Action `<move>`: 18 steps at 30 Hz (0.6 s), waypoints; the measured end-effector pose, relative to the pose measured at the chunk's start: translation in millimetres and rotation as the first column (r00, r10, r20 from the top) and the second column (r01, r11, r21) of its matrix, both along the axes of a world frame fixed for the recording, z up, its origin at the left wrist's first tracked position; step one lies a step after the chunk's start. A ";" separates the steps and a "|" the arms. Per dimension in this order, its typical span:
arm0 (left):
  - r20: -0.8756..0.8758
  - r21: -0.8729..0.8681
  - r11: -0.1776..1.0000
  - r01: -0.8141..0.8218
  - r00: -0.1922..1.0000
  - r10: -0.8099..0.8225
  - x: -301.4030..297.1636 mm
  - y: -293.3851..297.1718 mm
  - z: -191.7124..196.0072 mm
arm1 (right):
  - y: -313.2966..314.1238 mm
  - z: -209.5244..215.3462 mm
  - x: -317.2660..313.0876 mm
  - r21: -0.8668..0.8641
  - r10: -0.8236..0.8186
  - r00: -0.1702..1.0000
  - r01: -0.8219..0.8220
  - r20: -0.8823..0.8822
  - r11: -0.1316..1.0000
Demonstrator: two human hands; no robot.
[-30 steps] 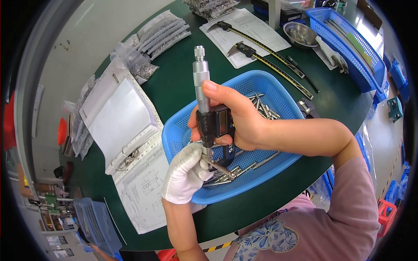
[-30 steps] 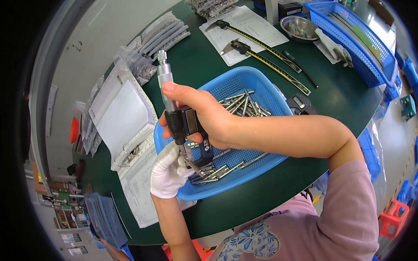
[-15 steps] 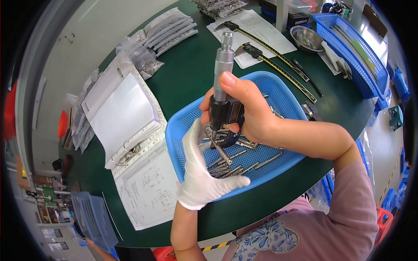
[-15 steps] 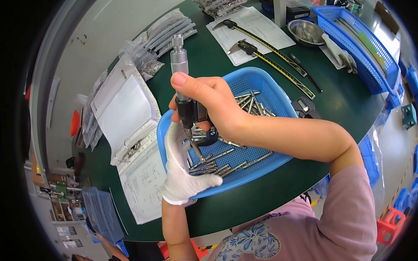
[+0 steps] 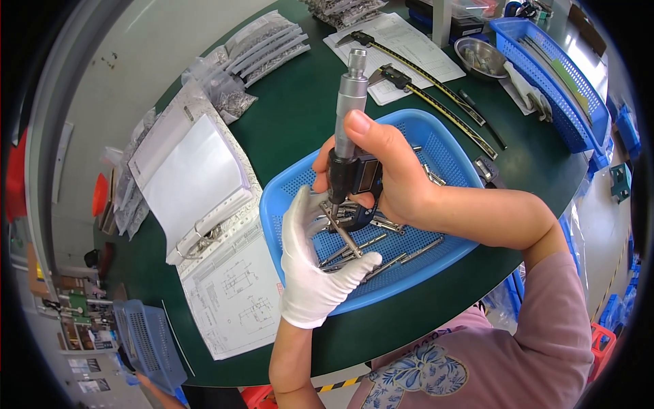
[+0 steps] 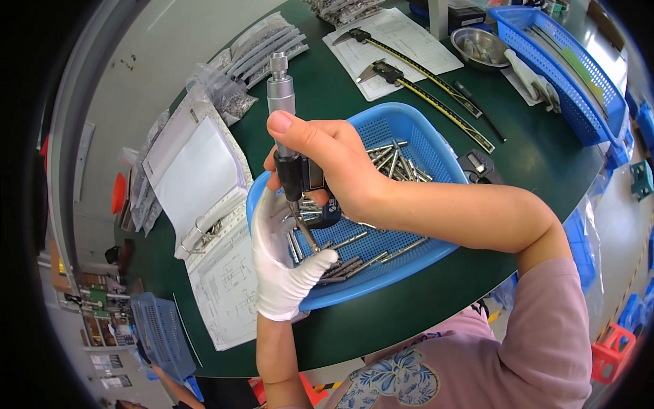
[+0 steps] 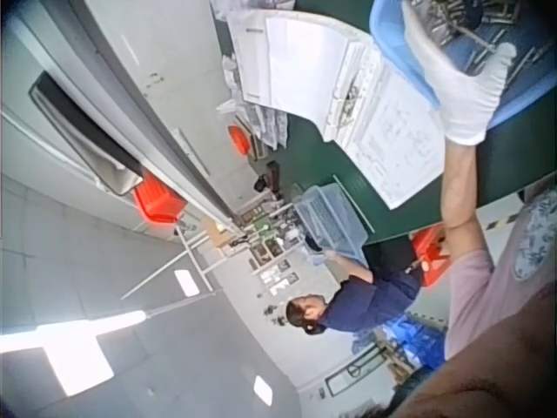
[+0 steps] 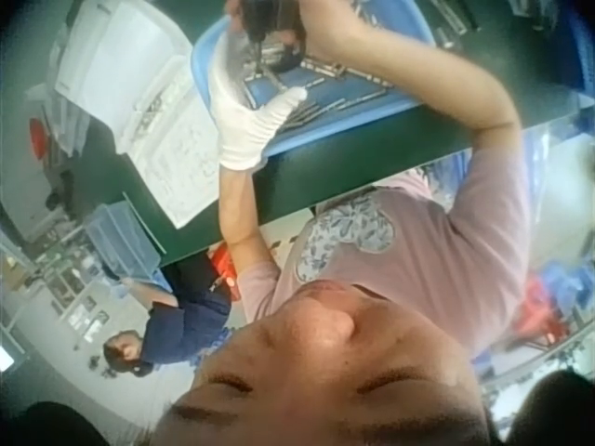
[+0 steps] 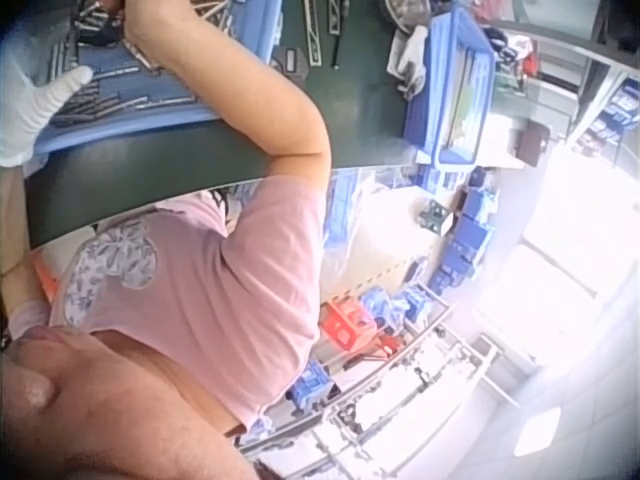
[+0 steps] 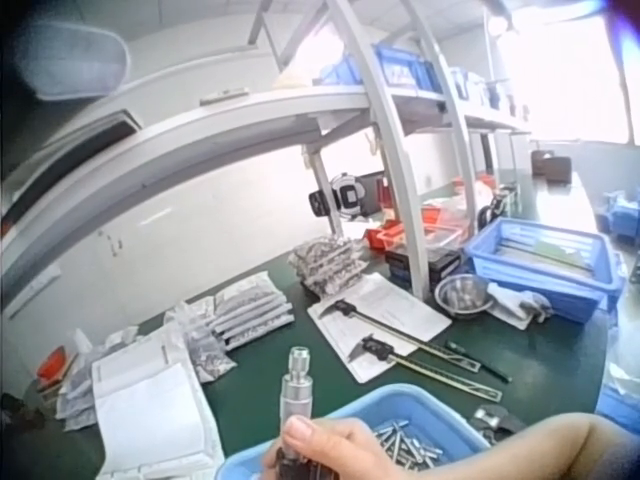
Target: Measuring the dimensions of small metal rods using a digital micrometer at a factory workbench.
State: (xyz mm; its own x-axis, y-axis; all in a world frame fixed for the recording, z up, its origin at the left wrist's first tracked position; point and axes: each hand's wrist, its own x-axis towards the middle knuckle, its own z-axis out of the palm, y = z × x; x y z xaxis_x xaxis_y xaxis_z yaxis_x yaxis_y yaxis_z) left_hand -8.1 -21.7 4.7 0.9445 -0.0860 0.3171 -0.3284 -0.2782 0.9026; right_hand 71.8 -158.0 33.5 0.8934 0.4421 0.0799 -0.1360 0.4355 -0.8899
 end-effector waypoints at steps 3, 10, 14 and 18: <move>-0.021 -0.031 1.000 -0.005 1.000 0.005 -1.1 -0.8 1.9 | 0.4 0.0 0.3 -0.014 0.000 1.000 0.001 0.020 1.000; 0.007 -0.077 0.997 -0.008 1.000 0.008 -1.5 -0.5 -1.0 | 1.7 -0.2 -1.1 0.012 -0.053 0.999 0.053 0.004 0.999; -0.008 -0.093 0.995 -0.028 1.000 0.027 -2.1 -2.8 -0.1 | 3.3 0.9 -2.0 0.017 -0.069 0.998 0.069 -0.002 0.997; -0.032 -0.089 0.995 -0.043 0.999 0.040 -2.5 -2.2 -0.7 | 5.3 -2.2 -1.2 0.052 -0.059 0.996 0.063 -0.073 0.997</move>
